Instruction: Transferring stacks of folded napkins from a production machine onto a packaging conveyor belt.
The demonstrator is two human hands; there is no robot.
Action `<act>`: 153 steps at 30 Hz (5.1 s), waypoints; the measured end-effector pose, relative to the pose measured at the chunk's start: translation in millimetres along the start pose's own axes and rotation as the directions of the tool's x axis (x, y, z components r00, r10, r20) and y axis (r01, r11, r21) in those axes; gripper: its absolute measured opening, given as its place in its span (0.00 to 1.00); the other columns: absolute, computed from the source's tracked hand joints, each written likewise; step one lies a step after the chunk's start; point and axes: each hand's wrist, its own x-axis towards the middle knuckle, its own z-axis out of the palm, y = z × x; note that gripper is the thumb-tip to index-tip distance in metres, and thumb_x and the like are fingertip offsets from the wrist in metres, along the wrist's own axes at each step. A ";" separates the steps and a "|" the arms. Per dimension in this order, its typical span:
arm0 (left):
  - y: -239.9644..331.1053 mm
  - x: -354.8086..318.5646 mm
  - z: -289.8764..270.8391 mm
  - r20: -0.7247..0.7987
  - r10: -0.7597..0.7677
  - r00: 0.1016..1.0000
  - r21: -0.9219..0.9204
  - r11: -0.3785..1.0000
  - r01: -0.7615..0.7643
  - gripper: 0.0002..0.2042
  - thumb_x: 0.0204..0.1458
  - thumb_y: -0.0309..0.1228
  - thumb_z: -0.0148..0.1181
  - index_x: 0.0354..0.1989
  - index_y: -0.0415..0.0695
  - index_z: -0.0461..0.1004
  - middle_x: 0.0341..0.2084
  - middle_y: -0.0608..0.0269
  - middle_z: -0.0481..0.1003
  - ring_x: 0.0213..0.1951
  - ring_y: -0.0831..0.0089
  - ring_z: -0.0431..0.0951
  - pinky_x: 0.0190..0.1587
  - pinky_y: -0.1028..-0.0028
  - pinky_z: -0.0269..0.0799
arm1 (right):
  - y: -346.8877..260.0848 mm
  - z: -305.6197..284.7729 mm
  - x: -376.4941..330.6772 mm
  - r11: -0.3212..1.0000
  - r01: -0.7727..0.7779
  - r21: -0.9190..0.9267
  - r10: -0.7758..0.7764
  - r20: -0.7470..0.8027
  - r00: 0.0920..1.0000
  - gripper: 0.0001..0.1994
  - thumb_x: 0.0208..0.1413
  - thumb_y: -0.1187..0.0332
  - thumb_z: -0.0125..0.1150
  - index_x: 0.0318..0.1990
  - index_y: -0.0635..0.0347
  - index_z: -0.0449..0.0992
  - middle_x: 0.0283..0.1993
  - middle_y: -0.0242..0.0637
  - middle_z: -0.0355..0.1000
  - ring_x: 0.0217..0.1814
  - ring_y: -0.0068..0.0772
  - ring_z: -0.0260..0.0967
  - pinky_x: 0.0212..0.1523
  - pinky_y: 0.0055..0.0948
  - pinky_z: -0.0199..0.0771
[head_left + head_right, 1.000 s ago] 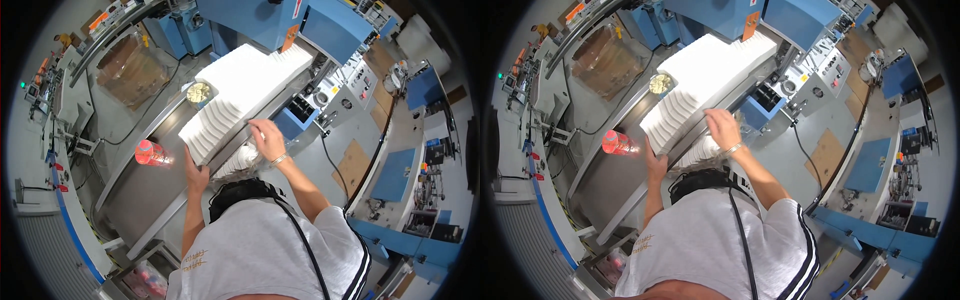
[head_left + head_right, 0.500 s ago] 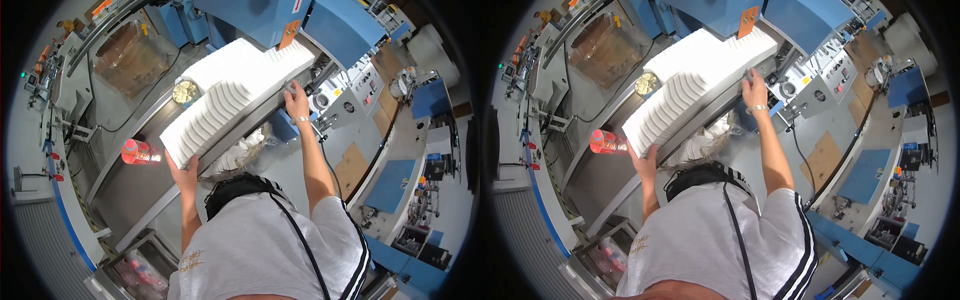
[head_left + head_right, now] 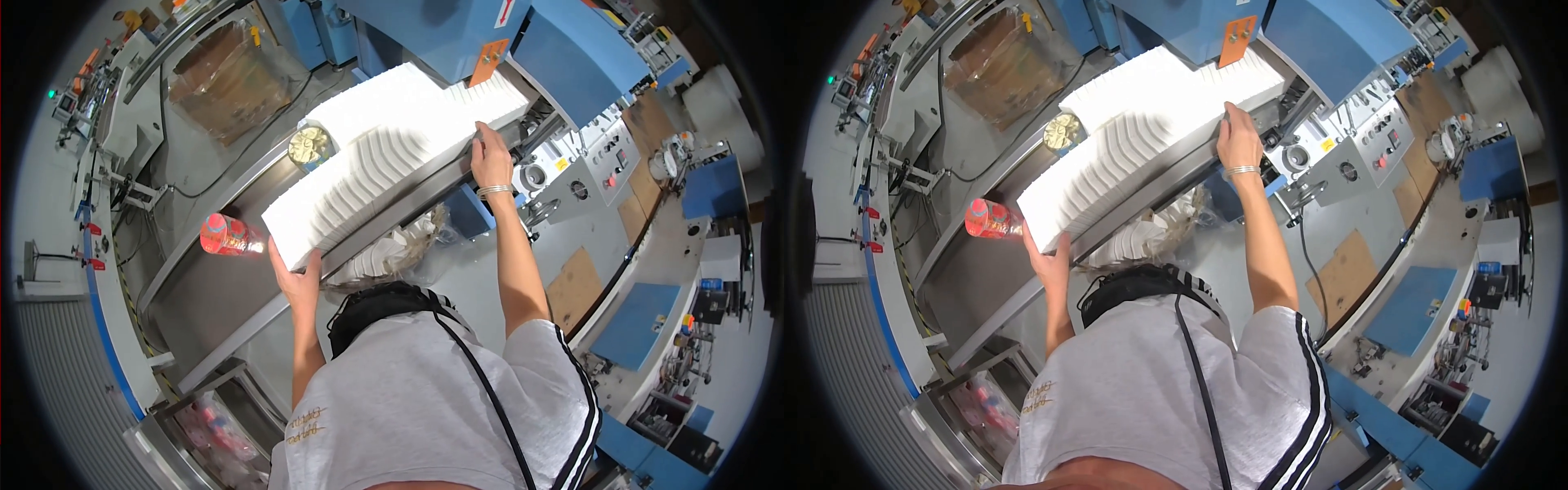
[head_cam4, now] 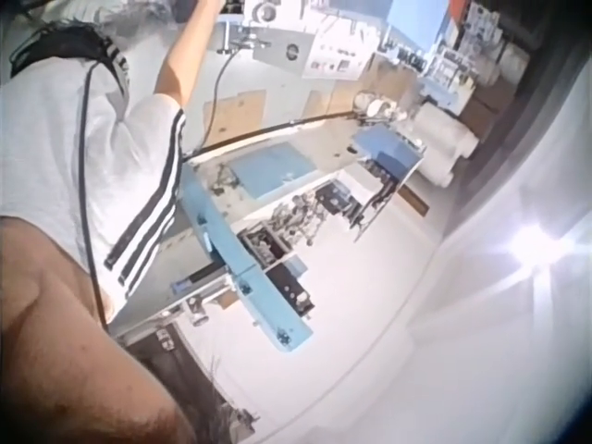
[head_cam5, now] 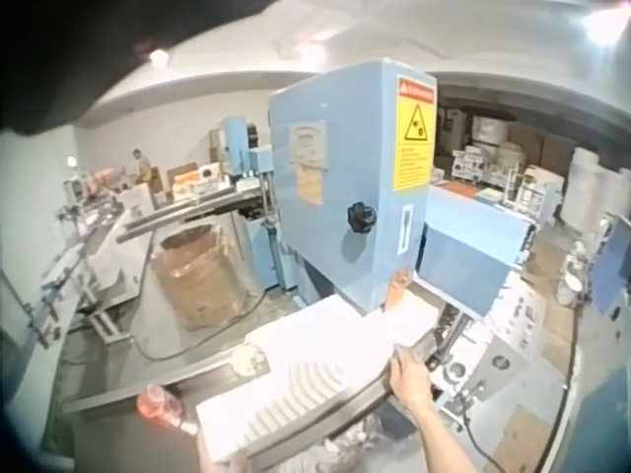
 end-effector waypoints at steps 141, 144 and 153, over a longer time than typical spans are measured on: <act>-112.2 34.9 -259.0 0.333 -0.690 0.642 -0.224 0.604 0.765 0.44 0.49 0.47 0.61 0.67 0.35 0.43 0.67 0.54 0.46 0.68 0.64 0.43 0.65 0.59 0.35 | -384.5 124.4 -73.6 0.864 0.236 0.444 -0.424 0.391 0.817 0.36 0.34 0.54 0.66 0.55 0.53 0.65 0.50 0.49 0.65 0.49 0.53 0.67 0.48 0.42 0.70; -111.8 32.1 -265.3 0.328 -0.674 0.662 -0.328 0.575 0.749 0.41 0.52 0.40 0.61 0.66 0.31 0.45 0.65 0.51 0.50 0.67 0.63 0.49 0.66 0.69 0.40 | -354.3 17.1 -48.6 0.929 0.277 0.244 -0.338 0.256 0.906 0.35 0.37 0.56 0.69 0.57 0.51 0.65 0.48 0.48 0.66 0.48 0.47 0.67 0.45 0.39 0.73; -116.7 40.8 -270.4 0.384 -0.689 0.614 -0.348 0.508 0.788 0.35 0.54 0.37 0.58 0.65 0.34 0.48 0.63 0.55 0.56 0.63 0.64 0.56 0.64 0.68 0.50 | -169.0 41.9 1.0 0.905 0.030 -0.425 0.149 0.381 0.913 0.31 0.34 0.54 0.61 0.51 0.54 0.69 0.47 0.52 0.67 0.46 0.58 0.67 0.44 0.46 0.71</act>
